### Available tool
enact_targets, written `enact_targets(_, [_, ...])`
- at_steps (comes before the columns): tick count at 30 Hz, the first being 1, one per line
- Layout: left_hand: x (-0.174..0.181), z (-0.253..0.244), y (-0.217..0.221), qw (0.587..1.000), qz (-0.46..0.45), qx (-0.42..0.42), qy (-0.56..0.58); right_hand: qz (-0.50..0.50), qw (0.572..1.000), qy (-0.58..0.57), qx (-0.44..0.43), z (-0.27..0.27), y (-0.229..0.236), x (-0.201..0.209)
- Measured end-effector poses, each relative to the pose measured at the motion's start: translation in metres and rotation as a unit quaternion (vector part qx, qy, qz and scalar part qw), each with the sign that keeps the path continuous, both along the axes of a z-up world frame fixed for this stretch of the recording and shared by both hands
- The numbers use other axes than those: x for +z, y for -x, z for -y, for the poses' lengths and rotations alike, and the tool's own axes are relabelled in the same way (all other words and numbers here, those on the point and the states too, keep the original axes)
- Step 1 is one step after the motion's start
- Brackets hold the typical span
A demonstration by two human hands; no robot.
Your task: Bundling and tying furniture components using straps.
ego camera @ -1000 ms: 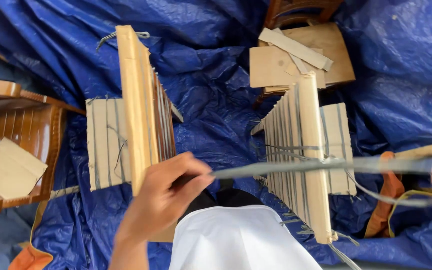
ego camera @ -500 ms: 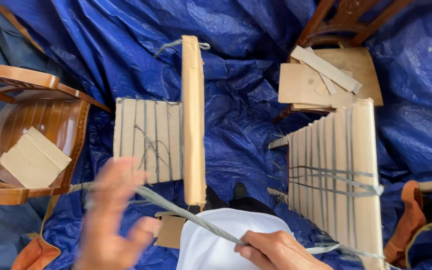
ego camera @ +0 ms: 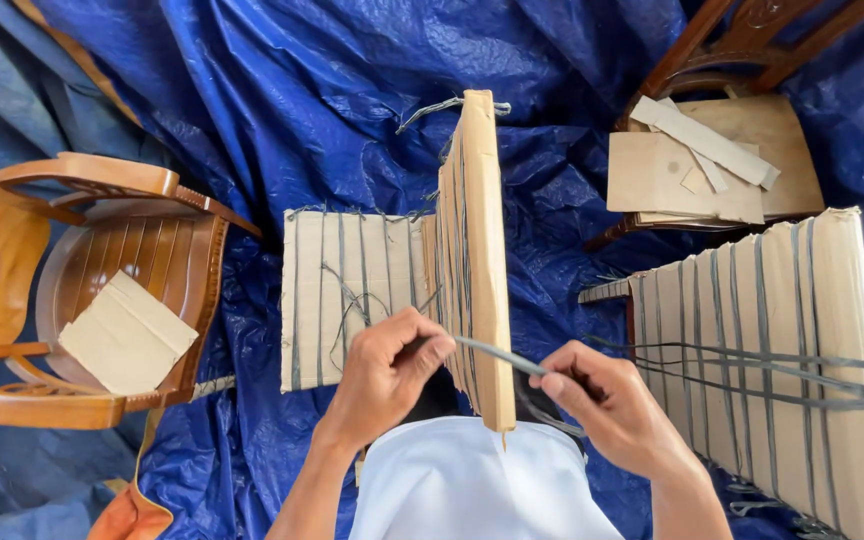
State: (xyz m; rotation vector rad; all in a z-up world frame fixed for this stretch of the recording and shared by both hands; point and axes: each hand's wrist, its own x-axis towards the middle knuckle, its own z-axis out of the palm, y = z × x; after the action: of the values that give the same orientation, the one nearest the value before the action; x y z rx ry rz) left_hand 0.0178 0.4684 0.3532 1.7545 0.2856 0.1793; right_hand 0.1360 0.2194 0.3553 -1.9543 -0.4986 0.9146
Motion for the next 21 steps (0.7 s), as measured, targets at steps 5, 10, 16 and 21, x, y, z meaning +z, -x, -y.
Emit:
enact_targets(5, [-0.012,-0.031,-0.050,0.995,0.026,0.038,-0.086,0.038,0.995,-0.041,-0.082,-0.030,-0.041,-0.022])
enact_targets(10, [-0.019,-0.060,-0.136,0.967,0.193,0.086,-0.139,0.163,0.956,-0.191,-0.152,-0.086,-0.120,-0.035])
enact_targets(16, [-0.070,-0.126,-0.261,0.956,0.172,0.149,-0.185,0.071,0.929,-0.279,-0.231,-0.177,-0.231,-0.095])
enact_targets(21, [-0.167,-0.163,-0.298,0.972,0.056,0.138,-0.182,-0.136,0.918,-0.230,-0.293,-0.207,-0.277,-0.222])
